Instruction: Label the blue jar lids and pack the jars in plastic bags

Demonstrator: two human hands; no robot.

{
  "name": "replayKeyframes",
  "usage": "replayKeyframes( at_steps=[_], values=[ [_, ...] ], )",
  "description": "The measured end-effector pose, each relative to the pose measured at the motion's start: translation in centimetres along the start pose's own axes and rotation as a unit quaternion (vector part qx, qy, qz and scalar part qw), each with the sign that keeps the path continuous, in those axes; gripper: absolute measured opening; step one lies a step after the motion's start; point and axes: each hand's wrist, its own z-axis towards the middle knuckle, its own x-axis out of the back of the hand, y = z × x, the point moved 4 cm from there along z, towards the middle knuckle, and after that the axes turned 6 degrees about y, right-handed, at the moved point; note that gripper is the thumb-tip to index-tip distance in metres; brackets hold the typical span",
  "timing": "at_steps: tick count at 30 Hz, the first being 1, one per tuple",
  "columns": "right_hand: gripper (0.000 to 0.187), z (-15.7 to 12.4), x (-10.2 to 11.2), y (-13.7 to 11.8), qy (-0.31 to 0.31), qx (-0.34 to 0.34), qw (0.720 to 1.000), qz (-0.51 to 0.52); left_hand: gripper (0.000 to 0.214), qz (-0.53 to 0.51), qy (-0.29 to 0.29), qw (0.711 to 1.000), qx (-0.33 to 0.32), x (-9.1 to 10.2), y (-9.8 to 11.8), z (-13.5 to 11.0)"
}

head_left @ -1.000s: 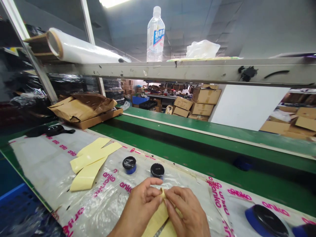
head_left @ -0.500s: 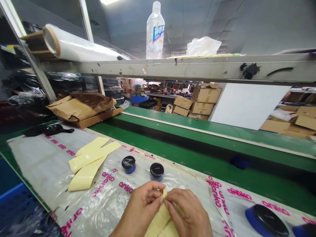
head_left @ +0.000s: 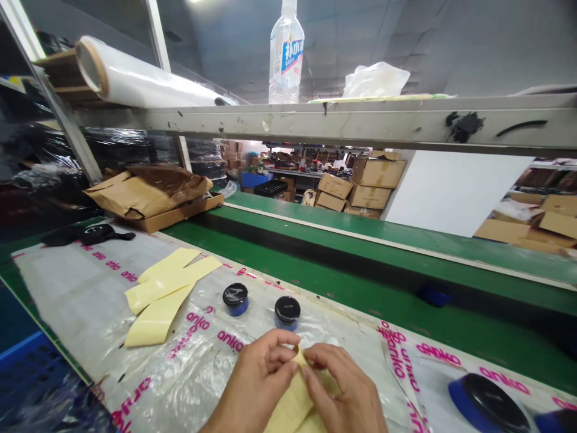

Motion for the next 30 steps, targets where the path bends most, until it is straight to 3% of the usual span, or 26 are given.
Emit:
replayKeyframes(
  at_steps=[6, 16, 24, 30],
  values=[
    [0.017, -0.01, -0.1, 0.26, -0.022, -0.011, 0.999, 0.027, 0.028, 0.015, -0.006, 1.0, -0.013, 0.08, -0.68, 0.07],
    [0.013, -0.17, 0.03, 0.43, -0.027, -0.019, 0.999, 0.038, 0.021, 0.065, -0.037, 0.996, -0.049, -0.04, 0.29, -0.57],
    [0.022, -0.15, 0.14, 0.49, -0.034, -0.006, 0.999, 0.019, 0.02, 0.064, -0.031, 0.996, -0.055, 0.03, -0.17, -0.35],
    [0.018, -0.08, 0.02, 0.31, -0.062, -0.015, 0.998, 0.011, 0.019, 0.087, -0.047, 0.992, -0.075, 0.01, -0.19, -0.65]
  ],
)
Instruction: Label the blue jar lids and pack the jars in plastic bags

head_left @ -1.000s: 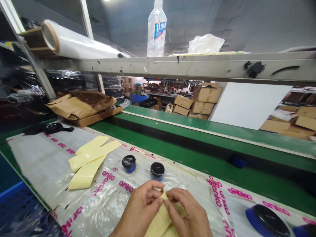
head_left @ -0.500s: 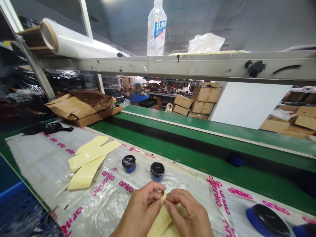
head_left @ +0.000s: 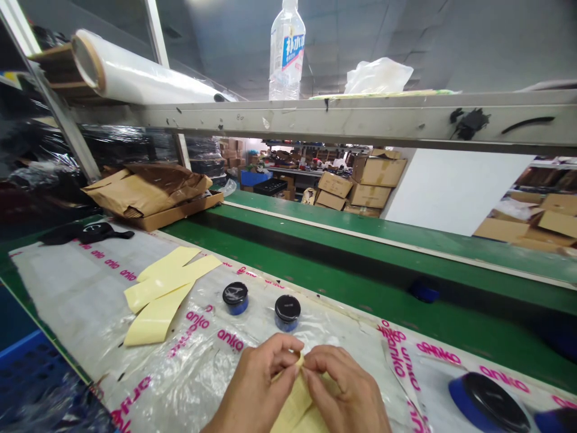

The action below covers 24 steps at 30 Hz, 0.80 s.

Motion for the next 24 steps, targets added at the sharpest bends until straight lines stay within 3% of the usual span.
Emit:
replayKeyframes(
  at_steps=[8, 14, 24],
  values=[
    [0.011, -0.1, -0.1, -0.7, 0.019, 0.025, 0.999, -0.009, 0.021, -0.023, 0.023, 0.999, 0.039, 0.1, 0.3, 0.1],
    [0.014, -0.3, -0.2, 0.0, 0.015, -0.028, 0.999, 0.02, 0.029, -0.025, 0.036, 0.998, 0.055, 0.3, 0.4, 0.3],
    [0.019, -0.1, -0.1, 0.3, -0.008, -0.044, 0.998, 0.037, 0.025, 0.019, 0.022, 0.999, 0.016, 0.1, -0.1, 0.0]
  ],
)
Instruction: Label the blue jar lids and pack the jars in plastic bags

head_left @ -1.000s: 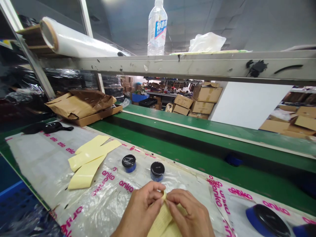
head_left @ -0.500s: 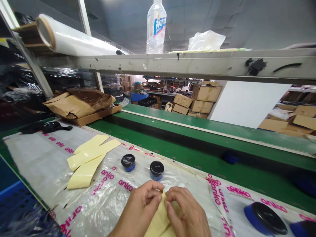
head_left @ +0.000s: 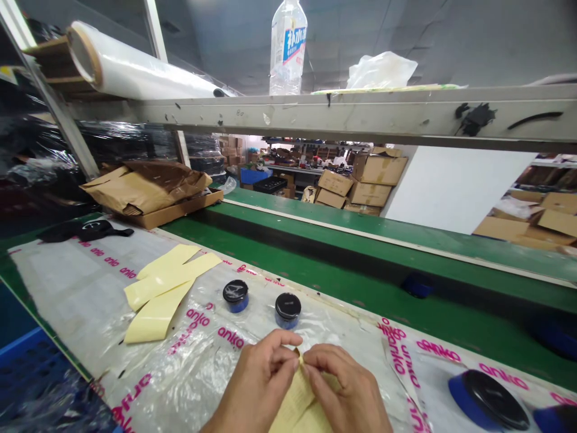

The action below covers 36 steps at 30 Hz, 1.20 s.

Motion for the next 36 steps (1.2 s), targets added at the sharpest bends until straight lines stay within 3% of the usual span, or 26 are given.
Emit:
replayKeyframes(
  at_steps=[17, 22, 28, 36],
  values=[
    [0.025, -0.2, -0.1, -0.6, -0.014, 0.091, 0.992, -0.087, 0.022, 0.031, 0.003, 0.999, 0.007, 0.0, 0.9, 0.2],
    [0.026, 0.0, 0.0, -0.8, -0.007, 0.079, 0.994, -0.075, 0.021, 0.022, 0.007, 1.0, 0.018, 0.1, 0.9, 0.2],
    [0.026, 0.0, -0.1, -0.8, -0.046, 0.051, 0.996, -0.049, 0.019, 0.006, 0.009, 0.999, 0.032, 0.1, 0.8, 0.4],
    [0.017, -0.1, -0.1, -1.0, -0.017, 0.06, 0.997, -0.035, 0.02, -0.002, 0.009, 0.999, 0.037, 0.0, 0.6, 0.4]
  ],
)
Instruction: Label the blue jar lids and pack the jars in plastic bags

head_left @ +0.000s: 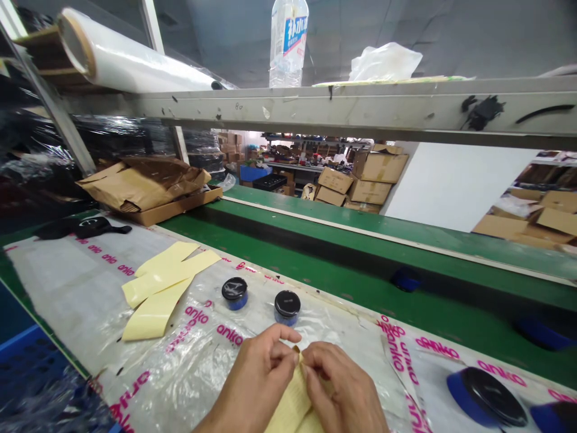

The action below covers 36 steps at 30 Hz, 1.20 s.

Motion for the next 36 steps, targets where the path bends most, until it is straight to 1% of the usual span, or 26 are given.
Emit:
replayKeyframes(
  at_steps=[7, 11, 13, 15, 18, 20, 23, 26, 28, 30, 32, 33, 34, 36],
  values=[
    [0.016, -0.2, -0.1, 0.1, 0.006, 0.01, 1.0, 0.008, 0.019, -0.004, -0.007, 1.0, 0.001, -0.1, 0.0, -0.1],
    [0.017, -0.3, -0.2, 0.0, 0.009, 0.004, 1.0, 0.016, 0.021, 0.044, -0.004, 0.998, -0.032, 0.0, 0.1, -0.2],
    [0.018, -0.3, -0.2, 0.0, 0.009, -0.012, 0.999, 0.03, 0.021, 0.06, -0.003, 0.997, -0.039, 0.1, 0.2, -0.2],
    [0.022, -0.2, -0.2, 0.0, 0.009, -0.045, 0.997, 0.054, 0.021, 0.069, -0.004, 0.997, -0.044, 0.3, 0.3, -0.2],
    [0.028, 0.0, -0.1, 0.2, -0.003, -0.125, 0.986, 0.112, 0.021, 0.088, 0.001, 0.994, -0.056, 0.5, 0.5, 0.0],
    [0.032, 0.1, -0.1, 0.3, -0.016, -0.192, 0.969, 0.158, 0.023, 0.097, 0.003, 0.993, -0.063, 0.6, 0.5, 0.0],
    [0.038, 0.2, -0.1, 0.5, -0.023, -0.282, 0.933, 0.223, 0.023, 0.108, -0.001, 0.992, -0.069, 0.8, 0.6, 0.1],
    [0.039, 0.1, -0.1, 0.8, -0.014, -0.341, 0.901, 0.269, 0.022, 0.171, 0.007, 0.981, -0.091, 1.2, 0.7, 0.1],
    [0.04, 0.0, -0.2, 1.1, 0.0, -0.365, 0.887, 0.283, 0.023, 0.226, 0.019, 0.965, -0.13, 1.5, 0.9, -0.2],
    [0.04, -0.1, -0.2, 1.4, 0.017, -0.369, 0.883, 0.288, 0.025, 0.254, 0.042, 0.948, -0.186, 1.7, 1.3, -0.6],
    [0.039, 0.0, -0.2, 1.4, 0.022, -0.358, 0.888, 0.288, 0.025, 0.245, 0.058, 0.94, -0.23, 1.7, 1.8, -1.0],
    [0.039, 0.1, -0.1, 1.3, 0.017, -0.348, 0.892, 0.288, 0.023, 0.227, 0.056, 0.944, -0.234, 1.7, 2.0, -1.2],
    [0.039, 0.3, 0.0, 1.0, 0.009, -0.336, 0.896, 0.289, 0.021, 0.202, 0.049, 0.952, -0.224, 1.6, 2.1, -1.2],
    [0.038, 0.7, 0.2, 0.4, -0.009, -0.308, 0.904, 0.295, 0.014, 0.146, 0.022, 0.972, -0.181, 1.4, 2.2, -1.2]
  ],
)
